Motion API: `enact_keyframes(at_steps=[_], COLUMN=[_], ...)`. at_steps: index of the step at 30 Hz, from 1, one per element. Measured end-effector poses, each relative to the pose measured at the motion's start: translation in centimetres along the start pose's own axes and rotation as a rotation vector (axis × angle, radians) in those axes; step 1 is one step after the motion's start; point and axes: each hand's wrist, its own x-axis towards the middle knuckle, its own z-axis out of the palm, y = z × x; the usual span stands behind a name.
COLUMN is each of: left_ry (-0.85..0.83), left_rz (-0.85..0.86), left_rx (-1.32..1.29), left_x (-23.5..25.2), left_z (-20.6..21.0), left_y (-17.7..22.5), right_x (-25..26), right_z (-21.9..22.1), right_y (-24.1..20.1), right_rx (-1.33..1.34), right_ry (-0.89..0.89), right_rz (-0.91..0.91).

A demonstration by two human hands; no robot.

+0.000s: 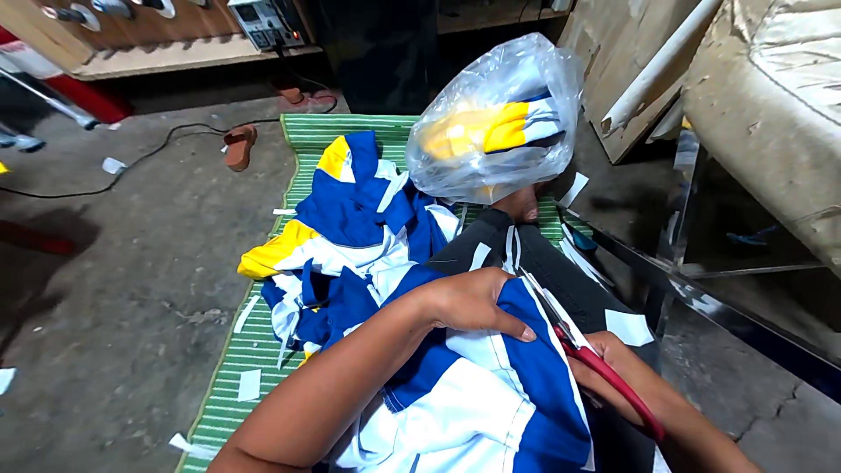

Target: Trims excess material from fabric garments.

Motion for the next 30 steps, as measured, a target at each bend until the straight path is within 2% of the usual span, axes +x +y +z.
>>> enact_keyframes(at_steps=[2, 4, 6, 8, 9, 11, 15, 17, 19, 24, 28, 30], left_ry=[0.008, 0.052, 0.132, 0.201, 0.236, 0.317, 0.585, 0.675, 0.733, 0.688, 0.651, 0.615], left_rz=[0.02, 0.07, 0.19, 0.312, 0.361, 0.429, 0.525, 0.518, 0.498, 0.597, 0.629, 0.637], left_rx=[-0.003, 0.036, 0.118, 0.148, 0.148, 0.108, -0.028, -0.092, -0.129, -0.236, -0.296, -0.301], left_x=[-0.1, -1.0, -2.8, -5.4, -6.8, -9.6, -13.2, -13.9, -14.4, -14.0, -12.4, -11.6], left_z=[-0.2, -0.7, -1.6, -2.7, -3.4, -4.5, -4.3, -3.8, -3.6, -3.1, -2.4, -2.0], left_y=[-0.2, -0.4, -0.5, -0.6, -0.7, -1.4, -4.7, -6.3, -7.8, -10.4, -10.8, -10.9], right_x=[0.2, 0.5, 1.0, 2.0, 2.8, 4.9, 10.8, 13.0, 13.9, 13.2, 13.5, 13.4], right_z=[0.0, -0.6, -1.7, -3.1, -3.5, -3.5, -0.5, 1.4, 2.9, 4.3, 4.2, 4.1], right_y=[-0.5, -0.7, -1.0, -1.4, -1.5, -1.2, 4.2, 7.3, 9.5, 11.5, 12.1, 11.5], right_rx=[-0.003, -0.062, -0.284, -0.543, -0.591, -0.515, -0.011, -0.014, -0.11, -0.389, -0.434, -0.486], right_ry=[0.037, 0.121, 0.262, 0.334, 0.34, 0.354, 0.457, 0.534, 0.52, 0.373, 0.434, 0.386], right_rz=[0.038, -0.01, -0.07, 0.002, 0.046, 0.112, 0.307, 0.393, 0.467, 0.706, 0.766, 0.76])
